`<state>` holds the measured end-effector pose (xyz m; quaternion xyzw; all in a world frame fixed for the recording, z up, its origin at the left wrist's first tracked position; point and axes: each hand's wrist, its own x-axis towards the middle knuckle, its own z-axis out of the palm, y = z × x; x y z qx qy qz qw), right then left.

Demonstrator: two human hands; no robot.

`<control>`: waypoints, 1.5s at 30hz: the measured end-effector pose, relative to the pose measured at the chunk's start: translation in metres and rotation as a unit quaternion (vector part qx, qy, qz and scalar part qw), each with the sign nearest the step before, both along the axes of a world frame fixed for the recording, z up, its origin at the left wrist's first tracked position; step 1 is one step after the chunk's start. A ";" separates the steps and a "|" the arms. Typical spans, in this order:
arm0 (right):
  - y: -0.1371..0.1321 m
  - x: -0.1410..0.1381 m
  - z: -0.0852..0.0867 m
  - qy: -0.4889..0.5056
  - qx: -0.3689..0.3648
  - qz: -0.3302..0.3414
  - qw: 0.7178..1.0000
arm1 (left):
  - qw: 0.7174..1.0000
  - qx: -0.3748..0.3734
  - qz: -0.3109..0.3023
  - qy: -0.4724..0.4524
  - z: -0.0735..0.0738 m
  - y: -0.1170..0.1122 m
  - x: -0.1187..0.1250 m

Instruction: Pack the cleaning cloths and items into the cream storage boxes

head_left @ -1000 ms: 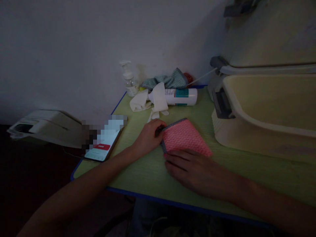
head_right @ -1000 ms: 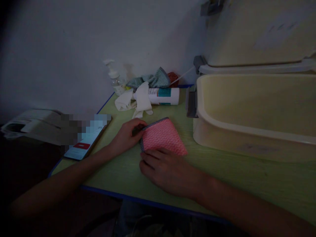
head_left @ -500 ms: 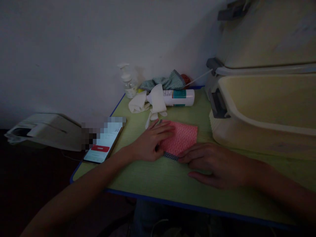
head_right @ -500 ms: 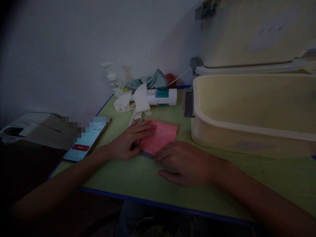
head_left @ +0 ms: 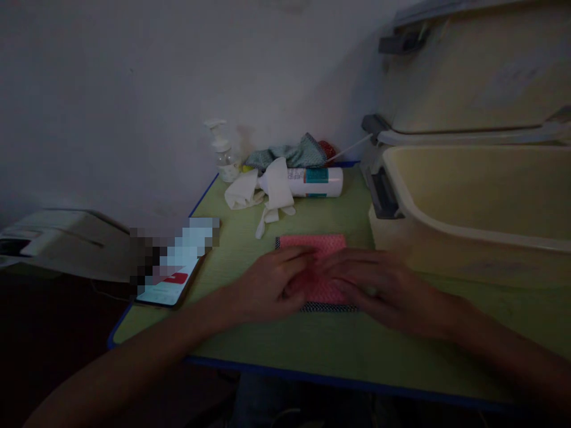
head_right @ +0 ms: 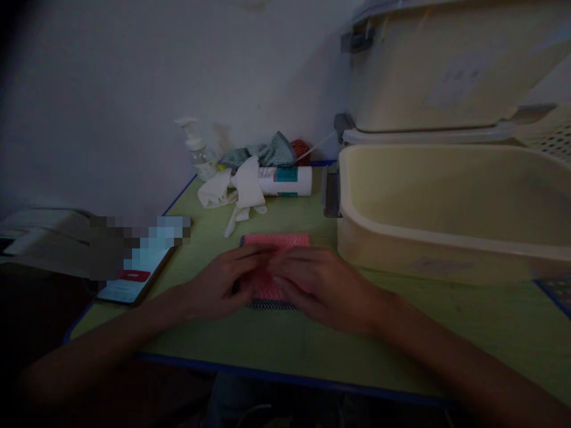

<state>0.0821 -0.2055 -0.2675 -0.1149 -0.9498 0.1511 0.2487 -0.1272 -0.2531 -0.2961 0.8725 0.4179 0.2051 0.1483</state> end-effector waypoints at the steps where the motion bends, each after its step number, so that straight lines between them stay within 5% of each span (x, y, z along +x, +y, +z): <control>1: -0.001 -0.004 -0.003 0.014 0.017 -0.017 1.000 | 0.999 0.007 0.025 -0.020 -0.001 0.001 0.001; 5: -0.001 -0.016 -0.022 -0.004 0.072 -0.076 0.994 | 0.997 0.019 0.072 -0.016 -0.007 0.005 0.002; 11: 0.002 -0.018 -0.049 -0.123 0.065 -0.094 0.986 | 0.984 -0.032 0.089 0.149 -0.009 0.006 -0.002; 26: 0.004 -0.002 -0.052 -0.196 0.088 -0.129 0.968 | 0.960 -0.046 0.073 0.266 -0.001 0.005 -0.005; 39: 0.002 0.008 -0.046 -0.216 0.057 -0.134 0.965 | 0.976 -0.071 0.052 0.197 -0.009 0.006 -0.017; 45: 0.005 0.008 -0.044 -0.140 0.007 -0.158 0.977 | 0.989 -0.061 0.134 0.016 -0.013 0.011 -0.017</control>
